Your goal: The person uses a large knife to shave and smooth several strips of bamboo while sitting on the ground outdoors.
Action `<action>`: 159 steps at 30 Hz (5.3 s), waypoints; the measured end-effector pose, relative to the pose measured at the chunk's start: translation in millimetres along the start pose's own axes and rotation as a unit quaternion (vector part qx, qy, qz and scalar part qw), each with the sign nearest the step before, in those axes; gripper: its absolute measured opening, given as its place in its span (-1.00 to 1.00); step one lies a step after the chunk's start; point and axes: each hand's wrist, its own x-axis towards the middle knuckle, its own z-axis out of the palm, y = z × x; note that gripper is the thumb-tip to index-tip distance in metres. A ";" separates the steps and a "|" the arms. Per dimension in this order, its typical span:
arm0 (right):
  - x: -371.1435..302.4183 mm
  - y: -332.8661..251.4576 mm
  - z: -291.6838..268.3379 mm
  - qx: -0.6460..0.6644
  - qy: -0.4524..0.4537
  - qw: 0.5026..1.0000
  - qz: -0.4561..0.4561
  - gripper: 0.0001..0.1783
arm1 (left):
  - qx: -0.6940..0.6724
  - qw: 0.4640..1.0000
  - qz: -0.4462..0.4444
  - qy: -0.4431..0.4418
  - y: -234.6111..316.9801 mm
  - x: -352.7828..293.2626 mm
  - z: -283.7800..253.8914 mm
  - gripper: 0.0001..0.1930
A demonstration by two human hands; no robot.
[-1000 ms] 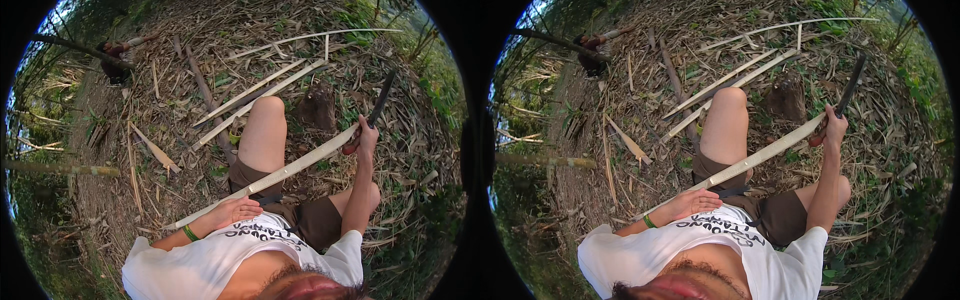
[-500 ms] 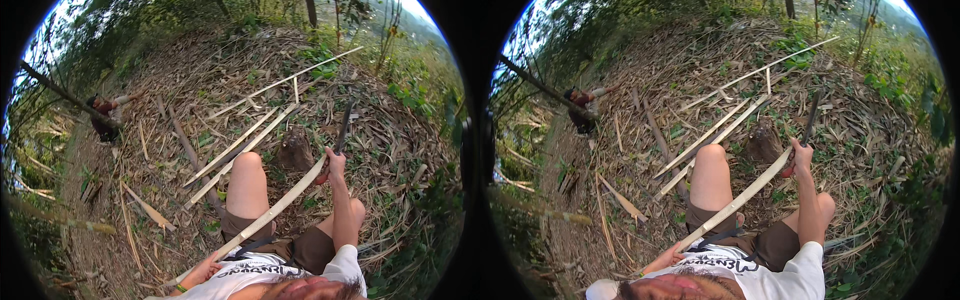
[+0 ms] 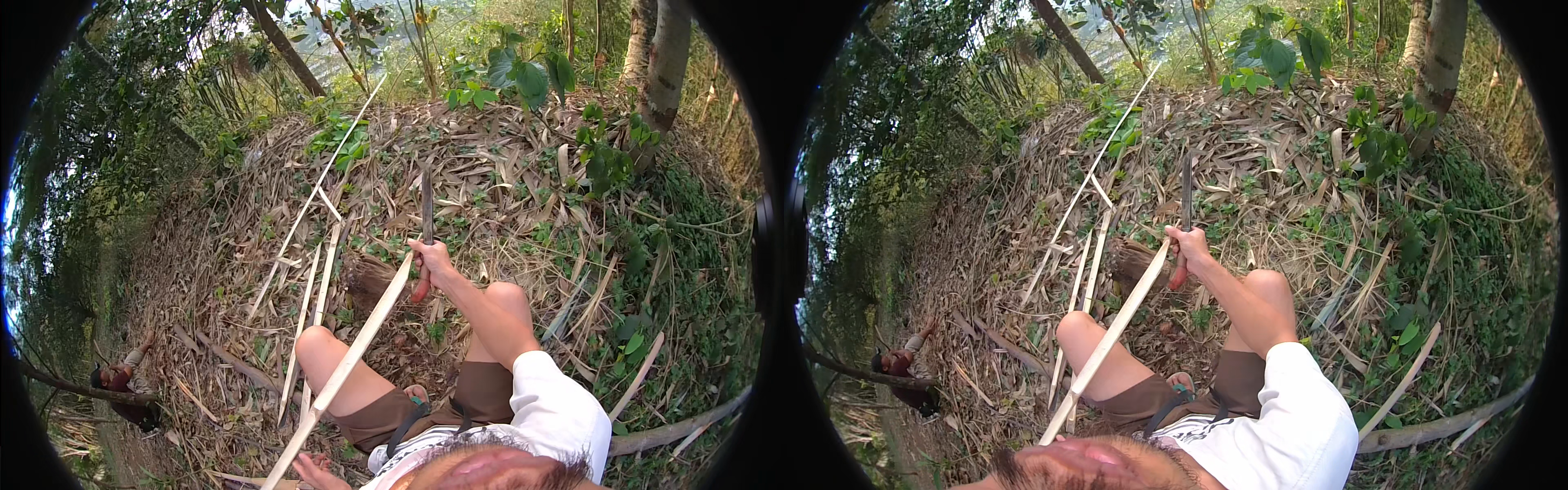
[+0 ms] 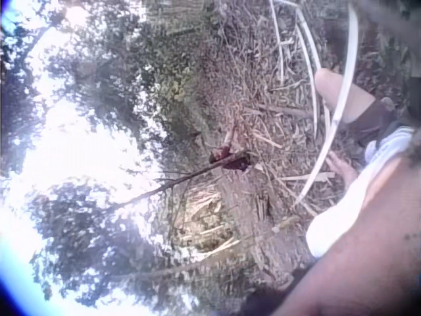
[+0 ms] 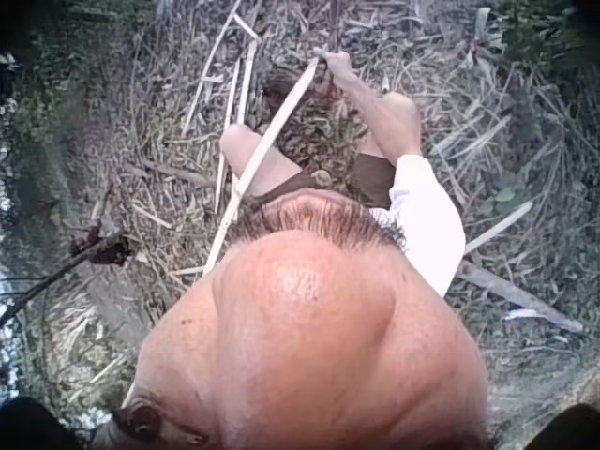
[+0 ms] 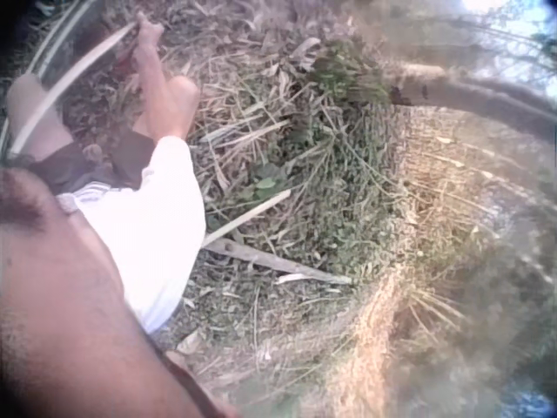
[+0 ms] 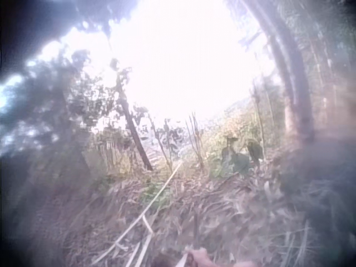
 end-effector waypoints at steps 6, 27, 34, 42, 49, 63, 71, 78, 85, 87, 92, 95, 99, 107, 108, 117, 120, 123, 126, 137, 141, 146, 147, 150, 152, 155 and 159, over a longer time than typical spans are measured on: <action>-28.5 -13.4 4.9 0.125 0.019 0.992 0.019 -0.75 | -0.465 0.837 0.110 -0.268 226.3 -24.5 92.6 -0.44; -58.1 41.3 -75.5 -0.588 -0.056 0.807 0.008 -0.75 | -0.545 0.721 0.169 -0.393 400.8 -59.2 156.2 -0.49; -68.8 73.0 -71.9 -0.528 -0.116 0.831 0.127 -0.65 | -0.515 0.737 0.123 -0.420 371.1 -44.2 204.5 -0.49; -56.2 97.2 -82.1 -0.613 -0.100 0.774 0.120 -0.65 | -0.490 0.756 0.101 -0.422 344.8 -47.2 234.9 -0.49; -71.6 87.0 -71.5 -0.528 -0.072 0.828 0.174 -0.67 | -0.502 0.753 0.113 -0.411 340.9 -42.0 243.4 -0.48; -72.3 78.2 -69.1 -0.565 -0.059 0.808 0.157 -0.64 | -0.508 0.738 0.129 -0.425 356.4 -49.8 249.8 -0.49; -68.5 78.4 -77.7 -0.586 -0.078 0.791 0.156 -0.54 | -0.446 0.765 0.124 -0.448 348.8 -62.5 286.0 -0.45; -74.5 69.8 -75.2 -0.597 -0.069 0.785 0.151 -0.49 | -0.510 0.754 0.132 -0.392 398.6 -55.1 243.9 -0.47; -66.1 77.1 -72.5 -0.593 -0.065 0.785 0.165 -0.52 | -0.464 0.765 0.156 -0.419 403.9 -50.3 244.6 -0.46; -64.8 75.8 -69.4 -0.593 -0.063 0.783 0.175 -0.53 | -0.458 0.770 0.166 -0.412 398.0 -51.0 253.0 -0.45; -60.9 78.6 -75.8 -0.607 -0.055 0.781 0.134 -0.51 | -0.444 0.757 0.190 -0.440 398.1 -54.8 260.8 -0.42; -63.5 78.8 -68.6 -0.593 -0.042 0.795 0.124 -0.48 | -0.468 0.718 0.181 -0.482 398.1 -53.8 266.1 -0.34; -62.7 78.1 -63.6 -0.582 -0.018 0.808 0.089 -0.40 | -0.457 0.703 0.189 -0.511 397.1 -49.1 271.5 -0.21; -89.6 61.5 10.8 -0.500 -0.068 0.863 -0.034 -0.34 | -0.431 0.689 0.280 -0.511 388.9 -29.5 274.7 -0.20; -97.0 59.3 27.5 -0.493 -0.080 0.865 -0.050 -0.34 | -0.434 0.689 0.286 -0.505 387.4 -26.8 274.6 -0.21; -131.6 70.8 118.3 -0.377 -0.147 0.909 -0.101 -0.40 | -0.445 0.732 0.265 -0.443 386.4 -47.0 275.4 -0.23; -99.8 101.5 93.6 -0.462 -0.076 0.877 -0.107 -0.39 | -0.417 0.735 0.301 -0.442 388.0 -40.8 278.2 -0.19; -75.2 120.5 72.0 -0.481 -0.029 0.876 0.019 -0.33 | -0.424 0.718 0.316 -0.453 389.5 -46.3 286.8 -0.19; -91.7 101.4 99.2 -0.461 -0.070 0.884 -0.006 -0.34 | -0.411 0.730 0.331 -0.434 388.2 -37.4 287.6 -0.21; -71.5 112.4 102.5 -0.372 -0.080 0.924 -0.015 -0.36 | -0.406 0.744 0.329 -0.417 394.8 -37.1 297.7 -0.21; -80.6 94.9 132.8 -0.287 -0.078 0.941 -0.160 -0.35 | -0.397 0.757 0.325 -0.404 395.1 -32.3 298.3 -0.23; -45.9 141.4 86.6 -0.460 -0.030 0.885 -0.072 -0.30 | -0.396 0.763 0.314 -0.403 397.5 -31.4 301.1 -0.24; -42.0 139.8 80.1 -0.468 -0.040 0.880 -0.076 -0.29 | -0.398 0.760 0.318 -0.403 397.3 -29.7 299.1 -0.25; -54.7 108.4 106.4 -0.440 -0.036 0.895 -0.062 -0.28 | -0.400 0.754 0.325 -0.407 389.7 -21.1 302.1 -0.25; -56.7 88.2 125.0 -0.390 -0.040 0.909 -0.141 -0.31 | -0.403 0.744 0.331 -0.419 392.8 -21.1 302.8 -0.25; -71.1 72.0 147.1 -0.318 -0.067 0.922 -0.209 -0.36 | -0.402 0.754 0.311 -0.415 394.7 -33.7 295.9 -0.24; -41.9 128.2 102.7 -0.509 -0.012 0.858 -0.070 -0.30 | -0.401 0.751 0.308 -0.424 398.6 -43.1 296.8 -0.22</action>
